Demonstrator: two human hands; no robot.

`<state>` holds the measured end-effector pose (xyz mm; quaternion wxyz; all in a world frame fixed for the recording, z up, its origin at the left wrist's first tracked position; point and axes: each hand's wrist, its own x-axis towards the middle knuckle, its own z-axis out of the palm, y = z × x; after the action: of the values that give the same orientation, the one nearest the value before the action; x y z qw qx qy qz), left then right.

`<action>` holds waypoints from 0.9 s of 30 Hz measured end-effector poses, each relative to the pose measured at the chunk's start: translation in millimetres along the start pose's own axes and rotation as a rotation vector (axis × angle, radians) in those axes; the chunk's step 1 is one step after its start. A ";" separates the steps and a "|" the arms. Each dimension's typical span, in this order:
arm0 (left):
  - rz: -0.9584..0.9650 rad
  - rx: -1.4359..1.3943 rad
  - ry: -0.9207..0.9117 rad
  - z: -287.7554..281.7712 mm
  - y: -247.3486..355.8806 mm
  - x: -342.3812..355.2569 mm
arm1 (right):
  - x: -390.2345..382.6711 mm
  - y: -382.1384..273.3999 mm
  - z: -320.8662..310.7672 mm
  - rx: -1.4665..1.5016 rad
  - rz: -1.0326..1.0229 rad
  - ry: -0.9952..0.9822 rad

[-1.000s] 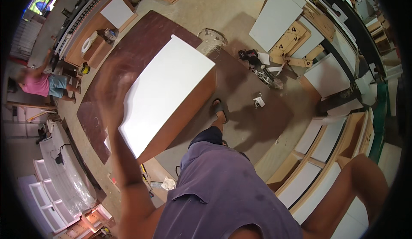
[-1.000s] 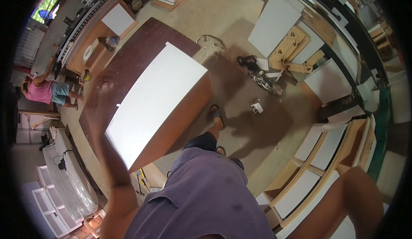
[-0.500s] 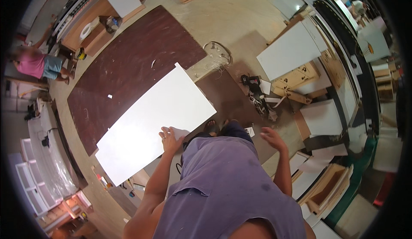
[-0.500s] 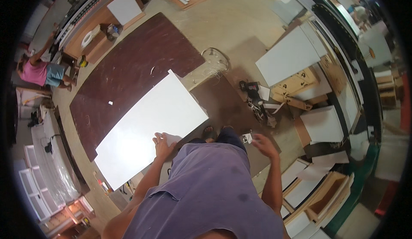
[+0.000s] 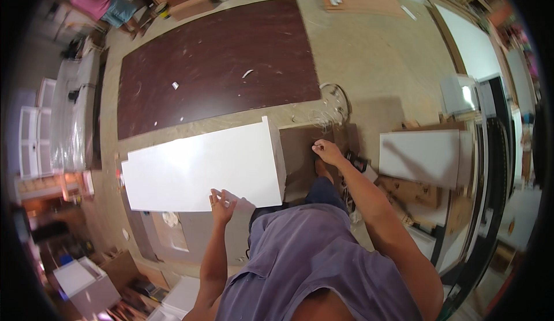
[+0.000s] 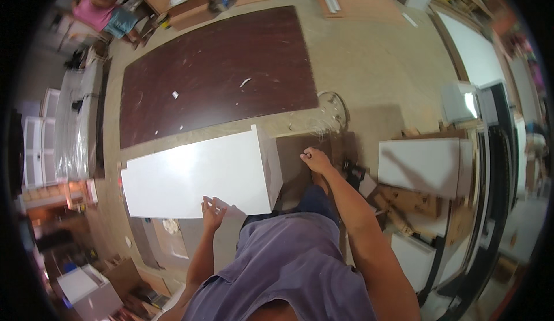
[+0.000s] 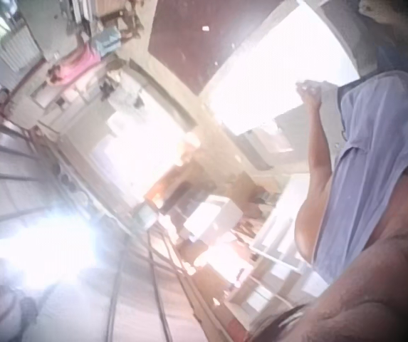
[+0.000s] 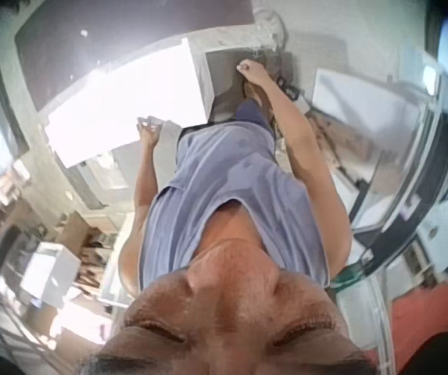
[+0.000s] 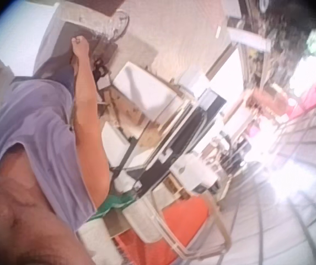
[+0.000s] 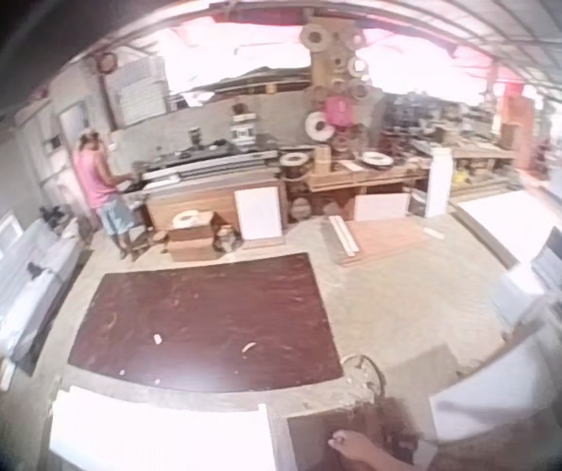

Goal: The person smooths the edges of a white cabinet door with a sanding block, then wipes the surface with a cloth. The person flips the door over and applies a protective plastic film to the back side.

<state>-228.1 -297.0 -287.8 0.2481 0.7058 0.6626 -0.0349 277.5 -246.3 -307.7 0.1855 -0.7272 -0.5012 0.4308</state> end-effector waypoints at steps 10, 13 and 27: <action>-1.119 -1.381 0.153 100.1 178.0 -70.6 | 145.7 -40.4 -0.7 -0.046 -0.134 -0.488; -1.045 -1.692 0.051 131.5 200.7 -68.3 | 183.9 -48.7 9.1 -0.204 -0.302 -0.575; -1.322 -2.302 0.769 170.2 237.4 -17.9 | 280.8 -114.2 81.9 -0.378 -0.865 -0.999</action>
<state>43.5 -380.6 -357.7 0.4265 -0.3722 0.5523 0.6120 181.5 39.0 -397.1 -0.0426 -0.1956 -0.8386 0.5067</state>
